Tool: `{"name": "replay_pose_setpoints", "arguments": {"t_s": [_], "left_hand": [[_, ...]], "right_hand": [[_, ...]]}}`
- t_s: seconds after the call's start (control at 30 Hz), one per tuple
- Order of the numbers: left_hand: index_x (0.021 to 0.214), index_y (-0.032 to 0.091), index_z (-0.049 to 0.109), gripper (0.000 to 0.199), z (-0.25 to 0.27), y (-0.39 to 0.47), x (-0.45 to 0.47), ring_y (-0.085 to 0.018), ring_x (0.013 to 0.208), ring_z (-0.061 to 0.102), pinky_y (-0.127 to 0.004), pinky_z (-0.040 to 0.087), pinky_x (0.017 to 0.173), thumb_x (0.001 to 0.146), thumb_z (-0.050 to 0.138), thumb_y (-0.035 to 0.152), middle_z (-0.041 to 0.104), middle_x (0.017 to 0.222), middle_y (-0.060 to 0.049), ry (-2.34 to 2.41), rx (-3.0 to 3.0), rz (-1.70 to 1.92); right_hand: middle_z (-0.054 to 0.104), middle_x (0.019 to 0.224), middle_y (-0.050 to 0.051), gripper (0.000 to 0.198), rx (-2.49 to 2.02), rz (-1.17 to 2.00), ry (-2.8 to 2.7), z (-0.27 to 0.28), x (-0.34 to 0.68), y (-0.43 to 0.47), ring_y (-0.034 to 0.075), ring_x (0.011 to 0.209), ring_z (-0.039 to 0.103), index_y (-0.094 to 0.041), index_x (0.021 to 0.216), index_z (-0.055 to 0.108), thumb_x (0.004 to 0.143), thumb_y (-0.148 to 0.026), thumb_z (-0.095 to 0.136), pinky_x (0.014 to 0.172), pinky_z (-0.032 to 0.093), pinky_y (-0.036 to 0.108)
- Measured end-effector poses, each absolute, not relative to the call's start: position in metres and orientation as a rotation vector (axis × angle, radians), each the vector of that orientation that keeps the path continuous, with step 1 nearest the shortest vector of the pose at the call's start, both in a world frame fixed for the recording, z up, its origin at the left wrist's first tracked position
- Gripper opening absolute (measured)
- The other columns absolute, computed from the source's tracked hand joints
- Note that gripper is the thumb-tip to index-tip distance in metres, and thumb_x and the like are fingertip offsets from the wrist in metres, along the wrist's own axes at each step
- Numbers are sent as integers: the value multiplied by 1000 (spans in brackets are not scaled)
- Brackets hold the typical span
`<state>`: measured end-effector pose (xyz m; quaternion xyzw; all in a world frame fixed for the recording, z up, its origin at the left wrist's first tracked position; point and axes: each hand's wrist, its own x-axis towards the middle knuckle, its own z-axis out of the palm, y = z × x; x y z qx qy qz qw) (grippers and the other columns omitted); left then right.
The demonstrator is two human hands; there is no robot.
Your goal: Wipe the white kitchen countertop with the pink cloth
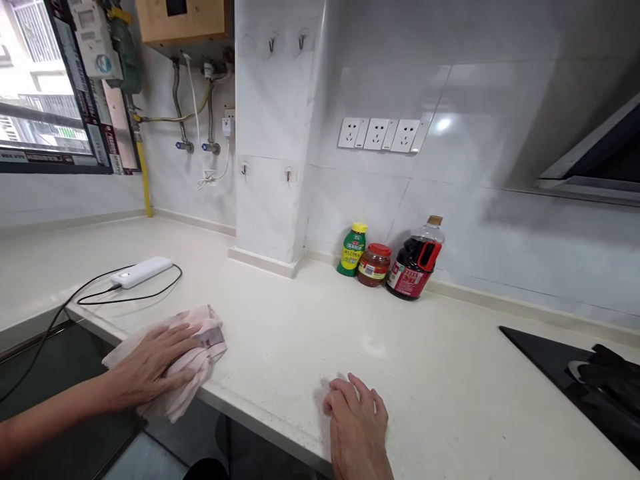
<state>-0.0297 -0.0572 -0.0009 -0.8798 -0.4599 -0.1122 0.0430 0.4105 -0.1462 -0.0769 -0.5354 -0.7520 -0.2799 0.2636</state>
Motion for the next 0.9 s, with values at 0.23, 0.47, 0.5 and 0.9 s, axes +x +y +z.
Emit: {"name": "replay_pose_setpoints", "arguments": {"t_s": [0.23, 0.47, 0.5, 0.9], "left_hand": [[145, 42, 52, 58, 4, -44, -36, -34, 147, 35, -54, 27, 118, 93, 47, 67, 41, 159, -1, -1619, -2628, -298], [150, 38, 44, 67, 27, 46, 6, -39, 150, 25, -64, 19, 115, 92, 38, 71, 31, 164, -8, -1993, -2410, -153], [150, 37, 44, 69, 29, 61, 13, -41, 149, 26, -66, 19, 113, 91, 36, 72, 32, 164, -9, -2021, -2388, -153], [156, 28, 34, 79, 31, 129, 164, -45, 148, 23, -75, 12, 112, 92, 38, 74, 26, 165, -14, -1938, -2568, -165]], "right_hand": [[68, 103, -5, 31, -1393, -757, -2040, -75, 412, -147, 23, 111, 56, -30, 92, 57, 71, -9, 48, 94, 31, 44], [67, 105, -1, 33, -1530, -493, -1936, -66, 387, -155, 25, 122, 52, -28, 88, 51, 74, -1, 38, 105, 26, 52], [67, 105, -1, 32, -1525, -483, -1930, -66, 384, -156, 25, 122, 52, -28, 88, 51, 75, -1, 39, 106, 26, 52], [64, 94, -4, 28, -1477, -495, -1956, -51, 378, -155, 16, 99, 61, -27, 86, 45, 76, -1, 38, 116, 6, 53]]}}
